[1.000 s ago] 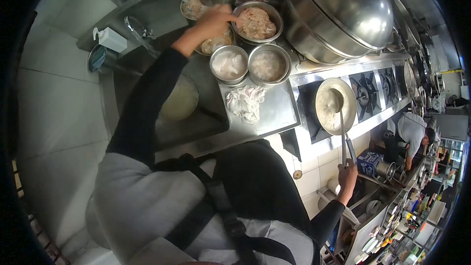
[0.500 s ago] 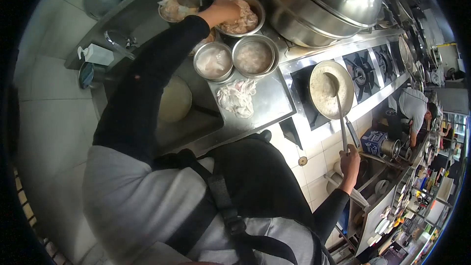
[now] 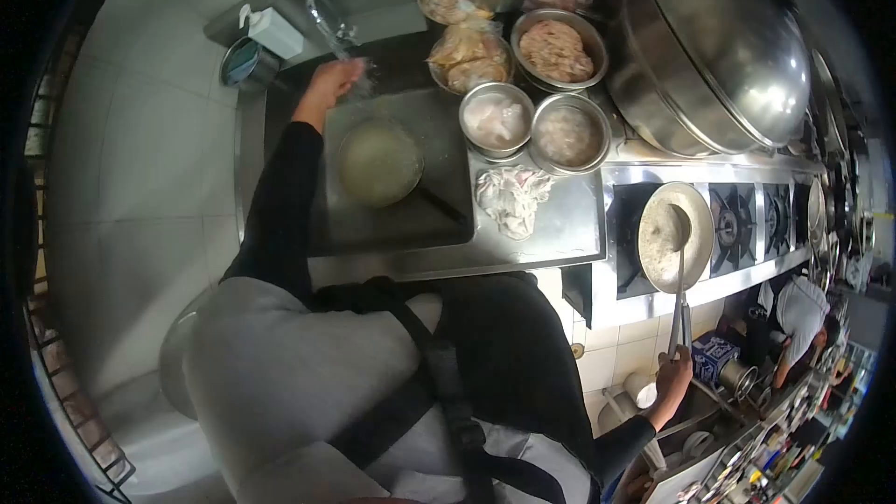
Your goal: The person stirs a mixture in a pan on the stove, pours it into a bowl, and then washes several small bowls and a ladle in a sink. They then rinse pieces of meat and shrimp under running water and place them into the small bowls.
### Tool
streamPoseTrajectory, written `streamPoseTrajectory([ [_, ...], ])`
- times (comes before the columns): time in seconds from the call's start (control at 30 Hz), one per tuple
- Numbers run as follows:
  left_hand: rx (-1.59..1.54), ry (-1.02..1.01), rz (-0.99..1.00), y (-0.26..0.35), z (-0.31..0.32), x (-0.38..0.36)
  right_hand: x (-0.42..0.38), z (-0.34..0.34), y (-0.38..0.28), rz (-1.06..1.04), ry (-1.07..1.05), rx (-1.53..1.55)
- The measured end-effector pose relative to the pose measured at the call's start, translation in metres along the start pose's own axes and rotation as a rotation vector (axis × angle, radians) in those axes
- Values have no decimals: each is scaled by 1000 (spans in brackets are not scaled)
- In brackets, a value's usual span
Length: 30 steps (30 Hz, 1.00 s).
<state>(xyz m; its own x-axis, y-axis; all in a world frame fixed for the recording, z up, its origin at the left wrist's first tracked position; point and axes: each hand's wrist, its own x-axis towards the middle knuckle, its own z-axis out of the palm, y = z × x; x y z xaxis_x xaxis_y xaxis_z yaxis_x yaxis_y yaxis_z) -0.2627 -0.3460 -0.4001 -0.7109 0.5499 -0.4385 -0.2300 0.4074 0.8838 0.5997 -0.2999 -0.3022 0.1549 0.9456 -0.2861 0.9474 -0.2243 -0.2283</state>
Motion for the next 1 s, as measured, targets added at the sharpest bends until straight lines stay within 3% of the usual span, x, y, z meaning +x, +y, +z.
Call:
streamPoseTrajectory([
  [0.03,-4,10,-15,-2,-5,5,2,0,5,5,-13,-14],
  [0.17,366,-83,364,10,0,22,30,12,54,-138,13,-80],
  [0.2,366,-85,353,2,-6,33,29,9,46,-103,7,-90],
  [0.27,944,-243,671,1,-2,58,22,3,28,-82,-3,-113],
  [0.3,751,-272,479,14,-6,17,18,3,28,-212,-31,-179],
  [0.33,1040,-159,992,-27,-27,87,12,9,26,-345,7,-174],
  [0.37,1056,-116,1003,-28,-38,91,14,17,27,-304,-107,-252],
  [0.4,1338,135,1147,-52,-52,130,20,29,39,-241,-226,-312],
  [0.43,1078,-29,1317,-22,-54,104,41,74,108,-397,63,-290],
  [0.47,1078,-137,1102,-10,-48,87,34,81,99,-142,29,-6],
  [0.5,1286,-261,1157,-3,-50,83,18,65,64,-160,157,-2],
  [0.53,1564,-365,776,2,-51,81,6,45,34,7,58,147],
  [0.57,1753,-379,873,-5,-62,94,-3,27,10,51,75,125],
  [0.63,2048,-286,474,2,-50,86,-15,22,5,69,145,88],
  [0.7,2042,-270,575,7,-48,72,-21,16,8,-1,250,102],
  [0.77,2032,-256,664,4,-45,62,-24,-2,10,57,221,166],
  [0.83,1574,-20,623,-23,-43,67,-22,-12,20,40,221,174],
  [0.87,1398,24,698,-52,-50,81,-19,-14,25,-10,262,157],
  [0.9,1444,3,686,-88,-61,103,-11,-9,34,-7,265,163],
  [0.93,1316,-97,420,-102,-49,85,1,2,44,-28,286,176],
  [0.97,1509,-244,900,-157,-66,111,11,13,53,-51,305,189],
  [1.0,1409,-206,803,-171,-44,64,20,25,59,-32,279,172],
])
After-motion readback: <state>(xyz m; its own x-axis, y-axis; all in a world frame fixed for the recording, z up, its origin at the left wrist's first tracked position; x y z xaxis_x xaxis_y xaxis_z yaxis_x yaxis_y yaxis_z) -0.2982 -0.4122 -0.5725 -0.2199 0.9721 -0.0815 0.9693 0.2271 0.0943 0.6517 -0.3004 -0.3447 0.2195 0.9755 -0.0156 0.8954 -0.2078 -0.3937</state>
